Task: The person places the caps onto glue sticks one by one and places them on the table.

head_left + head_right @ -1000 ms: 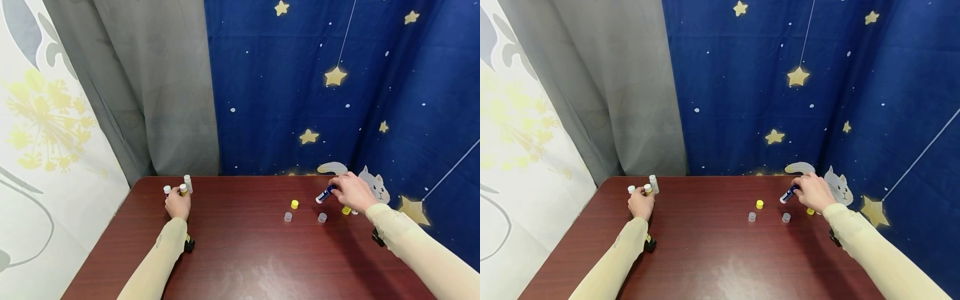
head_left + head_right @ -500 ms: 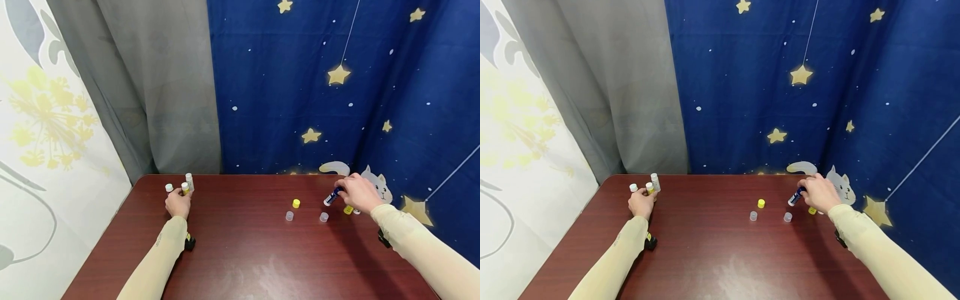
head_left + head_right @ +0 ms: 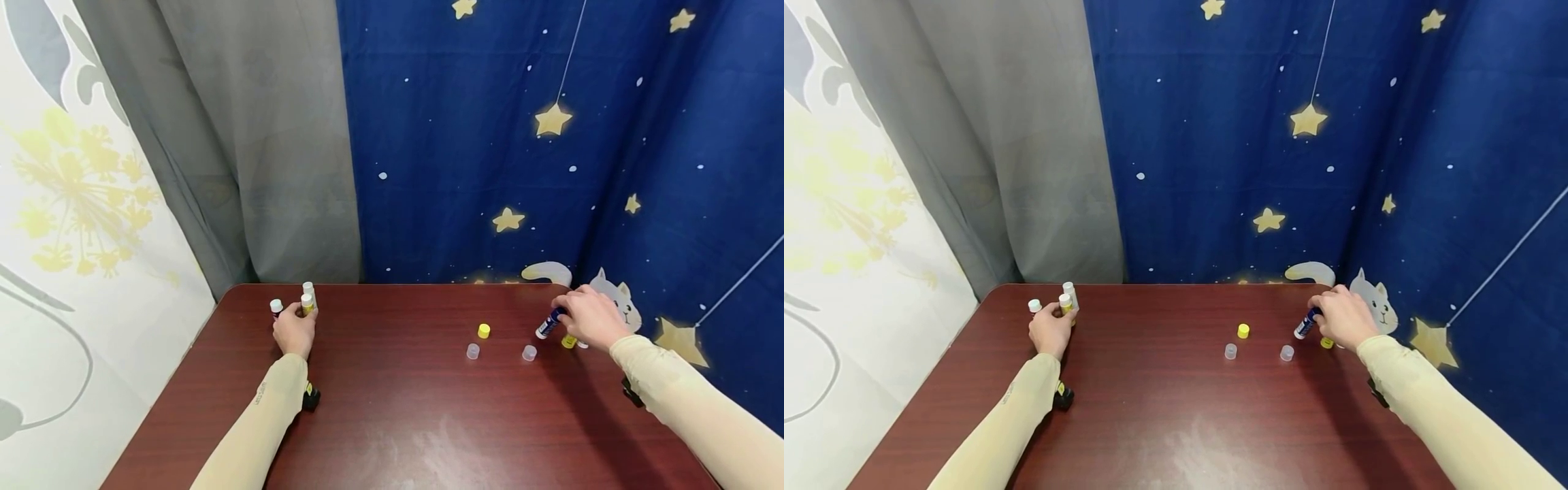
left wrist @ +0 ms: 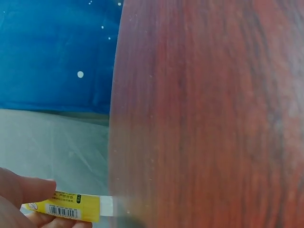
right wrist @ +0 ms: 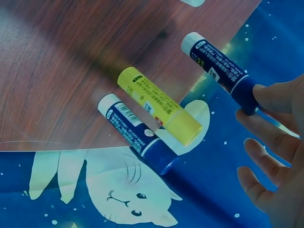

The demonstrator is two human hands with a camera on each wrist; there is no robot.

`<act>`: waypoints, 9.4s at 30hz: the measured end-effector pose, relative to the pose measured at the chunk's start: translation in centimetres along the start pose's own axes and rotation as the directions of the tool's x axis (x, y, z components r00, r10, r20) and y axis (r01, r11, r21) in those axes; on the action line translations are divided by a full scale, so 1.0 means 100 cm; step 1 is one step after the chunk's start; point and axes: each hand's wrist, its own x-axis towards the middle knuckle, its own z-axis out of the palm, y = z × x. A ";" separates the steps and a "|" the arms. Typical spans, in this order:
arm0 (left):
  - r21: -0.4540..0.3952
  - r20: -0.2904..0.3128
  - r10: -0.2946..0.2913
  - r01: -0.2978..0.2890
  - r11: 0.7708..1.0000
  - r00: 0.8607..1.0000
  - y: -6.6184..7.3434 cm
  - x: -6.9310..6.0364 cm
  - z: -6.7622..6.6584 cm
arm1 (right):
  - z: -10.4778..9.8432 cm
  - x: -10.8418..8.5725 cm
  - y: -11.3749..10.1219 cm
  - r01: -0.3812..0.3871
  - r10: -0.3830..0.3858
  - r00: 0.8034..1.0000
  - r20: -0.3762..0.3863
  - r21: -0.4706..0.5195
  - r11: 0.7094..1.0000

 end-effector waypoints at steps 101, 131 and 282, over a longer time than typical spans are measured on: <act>-0.148 -0.066 0.515 -0.518 0.842 0.855 0.103 -0.080 -0.039 | 0.052 0.072 -0.055 -0.050 0.043 0.990 0.137 0.045 0.998; -0.129 -0.072 0.550 -0.554 0.822 0.832 0.102 -0.087 -0.047 | 0.107 0.072 -0.083 0.053 -0.073 0.982 0.176 0.113 0.992; 0.065 0.063 0.761 -0.764 0.642 0.645 0.109 -0.114 -0.015 | 0.017 0.084 -0.229 0.227 -0.082 0.956 -0.281 0.533 0.815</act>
